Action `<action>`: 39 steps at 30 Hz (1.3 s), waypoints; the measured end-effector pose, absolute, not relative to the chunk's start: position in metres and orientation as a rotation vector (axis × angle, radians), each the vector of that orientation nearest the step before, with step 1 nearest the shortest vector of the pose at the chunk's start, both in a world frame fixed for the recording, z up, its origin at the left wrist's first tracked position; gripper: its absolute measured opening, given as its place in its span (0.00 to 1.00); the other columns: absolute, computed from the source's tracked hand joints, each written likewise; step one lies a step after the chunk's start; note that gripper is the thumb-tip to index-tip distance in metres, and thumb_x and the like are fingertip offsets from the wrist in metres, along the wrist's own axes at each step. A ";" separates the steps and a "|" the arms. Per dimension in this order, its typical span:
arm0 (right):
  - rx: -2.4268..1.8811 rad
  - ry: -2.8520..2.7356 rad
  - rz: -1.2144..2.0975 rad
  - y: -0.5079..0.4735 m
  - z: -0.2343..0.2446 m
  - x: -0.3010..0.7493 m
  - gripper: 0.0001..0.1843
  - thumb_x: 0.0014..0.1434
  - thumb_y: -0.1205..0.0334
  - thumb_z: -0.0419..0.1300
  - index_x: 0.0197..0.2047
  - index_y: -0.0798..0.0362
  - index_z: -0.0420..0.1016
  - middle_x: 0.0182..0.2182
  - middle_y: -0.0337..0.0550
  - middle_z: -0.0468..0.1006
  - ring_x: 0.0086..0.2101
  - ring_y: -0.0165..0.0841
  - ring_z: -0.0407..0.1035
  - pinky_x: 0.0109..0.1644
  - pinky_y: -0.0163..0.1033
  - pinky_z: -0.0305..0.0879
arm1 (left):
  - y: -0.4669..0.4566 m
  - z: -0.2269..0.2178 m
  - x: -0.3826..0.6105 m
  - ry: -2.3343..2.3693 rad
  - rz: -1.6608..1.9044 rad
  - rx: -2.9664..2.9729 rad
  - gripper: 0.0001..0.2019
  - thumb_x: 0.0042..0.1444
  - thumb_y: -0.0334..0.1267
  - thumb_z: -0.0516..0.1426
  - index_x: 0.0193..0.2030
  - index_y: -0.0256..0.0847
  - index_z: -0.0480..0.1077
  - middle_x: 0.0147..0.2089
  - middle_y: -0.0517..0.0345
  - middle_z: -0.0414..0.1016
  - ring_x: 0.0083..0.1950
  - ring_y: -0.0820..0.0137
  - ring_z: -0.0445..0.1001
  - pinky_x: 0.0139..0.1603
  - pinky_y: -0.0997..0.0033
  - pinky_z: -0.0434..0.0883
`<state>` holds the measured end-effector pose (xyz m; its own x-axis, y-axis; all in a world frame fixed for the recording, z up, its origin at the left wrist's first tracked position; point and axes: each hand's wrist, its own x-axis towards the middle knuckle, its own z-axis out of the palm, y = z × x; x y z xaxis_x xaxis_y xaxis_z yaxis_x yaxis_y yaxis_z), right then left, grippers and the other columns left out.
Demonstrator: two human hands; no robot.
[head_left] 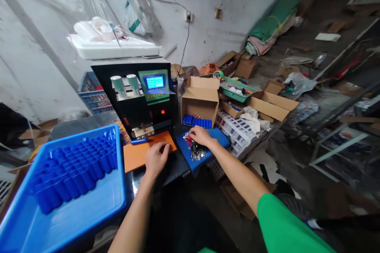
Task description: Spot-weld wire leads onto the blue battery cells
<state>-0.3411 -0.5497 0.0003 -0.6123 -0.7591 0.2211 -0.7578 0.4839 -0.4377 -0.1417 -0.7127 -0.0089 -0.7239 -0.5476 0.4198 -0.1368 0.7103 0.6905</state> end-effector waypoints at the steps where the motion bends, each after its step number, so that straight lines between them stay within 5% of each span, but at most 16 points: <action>1: -1.421 2.713 -0.711 -0.552 0.003 -0.336 0.09 0.61 0.68 0.58 0.39 0.54 0.81 0.41 0.48 0.79 0.43 0.37 0.72 0.47 0.38 0.65 | -0.713 -0.009 -0.142 -2.290 -0.869 0.512 0.17 0.60 0.52 0.54 0.39 0.43 0.79 0.34 0.54 0.80 0.35 0.65 0.77 0.40 0.65 0.72; 14: -1.425 2.795 -0.455 -0.553 -0.002 -0.321 0.09 0.65 0.66 0.56 0.36 0.54 0.78 0.39 0.50 0.76 0.43 0.38 0.69 0.45 0.38 0.63 | -0.712 -0.011 -0.141 -2.272 -0.881 0.459 0.17 0.61 0.51 0.53 0.37 0.43 0.79 0.33 0.53 0.80 0.36 0.64 0.77 0.41 0.64 0.73; 21: -1.297 2.729 -1.164 -0.547 0.000 -0.329 0.09 0.59 0.72 0.54 0.32 0.55 0.74 0.35 0.45 0.76 0.41 0.36 0.69 0.50 0.40 0.63 | -0.714 -0.014 -0.142 -2.254 -0.949 0.473 0.16 0.59 0.51 0.55 0.39 0.42 0.78 0.35 0.52 0.81 0.37 0.64 0.79 0.42 0.64 0.75; 26: -0.985 2.318 -1.745 -0.538 0.013 -0.310 0.06 0.53 0.65 0.55 0.28 0.53 0.73 0.27 0.40 0.76 0.32 0.34 0.70 0.42 0.38 0.65 | -0.709 -0.009 -0.138 -2.176 -1.059 0.418 0.16 0.60 0.50 0.55 0.42 0.41 0.77 0.40 0.50 0.82 0.40 0.63 0.80 0.45 0.62 0.76; 32: -0.647 1.643 -1.811 -0.528 0.028 -0.261 0.07 0.47 0.59 0.60 0.24 0.54 0.72 0.19 0.38 0.73 0.21 0.28 0.65 0.27 0.33 0.59 | -0.675 0.019 -0.108 -2.140 -0.652 0.222 0.10 0.62 0.43 0.56 0.43 0.43 0.76 0.43 0.50 0.79 0.47 0.62 0.77 0.53 0.56 0.73; 39: -0.613 1.515 -1.669 -0.533 0.026 -0.229 0.05 0.44 0.63 0.60 0.22 0.55 0.72 0.19 0.39 0.74 0.20 0.27 0.66 0.24 0.31 0.59 | -0.662 0.021 -0.094 -2.244 -0.660 0.283 0.12 0.64 0.43 0.56 0.51 0.43 0.73 0.43 0.50 0.79 0.44 0.64 0.76 0.47 0.62 0.73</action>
